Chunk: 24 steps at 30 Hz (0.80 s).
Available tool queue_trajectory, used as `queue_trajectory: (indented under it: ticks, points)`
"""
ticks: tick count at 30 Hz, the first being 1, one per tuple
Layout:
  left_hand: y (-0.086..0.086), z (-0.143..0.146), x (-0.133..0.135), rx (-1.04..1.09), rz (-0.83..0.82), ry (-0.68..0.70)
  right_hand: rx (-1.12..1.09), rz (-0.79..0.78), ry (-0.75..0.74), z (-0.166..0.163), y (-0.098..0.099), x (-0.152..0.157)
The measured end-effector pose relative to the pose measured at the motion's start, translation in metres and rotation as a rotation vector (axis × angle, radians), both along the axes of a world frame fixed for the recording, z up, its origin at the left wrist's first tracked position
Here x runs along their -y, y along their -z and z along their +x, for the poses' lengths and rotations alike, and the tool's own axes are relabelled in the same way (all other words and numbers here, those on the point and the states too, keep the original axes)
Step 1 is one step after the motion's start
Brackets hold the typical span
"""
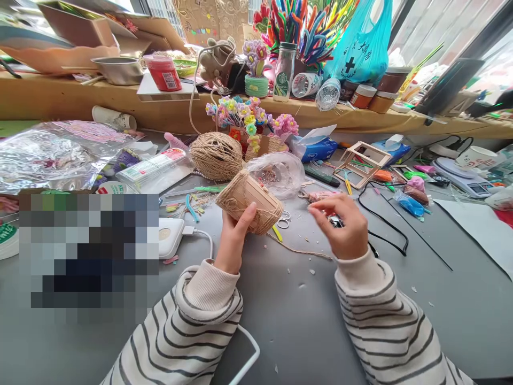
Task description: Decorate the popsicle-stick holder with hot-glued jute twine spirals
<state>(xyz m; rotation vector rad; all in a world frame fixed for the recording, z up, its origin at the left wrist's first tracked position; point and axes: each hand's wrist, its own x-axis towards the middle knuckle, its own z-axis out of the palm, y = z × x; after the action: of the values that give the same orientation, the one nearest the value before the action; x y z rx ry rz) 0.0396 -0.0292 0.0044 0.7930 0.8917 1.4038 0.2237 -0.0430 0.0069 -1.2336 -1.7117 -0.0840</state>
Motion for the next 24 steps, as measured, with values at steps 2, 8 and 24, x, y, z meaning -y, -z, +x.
queue_trajectory:
  ticks: [2,8,24]
  points:
    - [-0.001,0.003,0.003,-0.05,0.013,0.006,0.018,0.043,-0.117,-0.018,-0.004,0.008]
    - [-0.001,0.007,0.008,-0.114,-0.043,0.066,0.022,0.076,-0.15,-0.036,-0.002,0.015]
    - [0.006,0.007,0.005,-0.144,-0.041,0.125,0.017,0.1,-0.129,-0.037,-0.002,0.016]
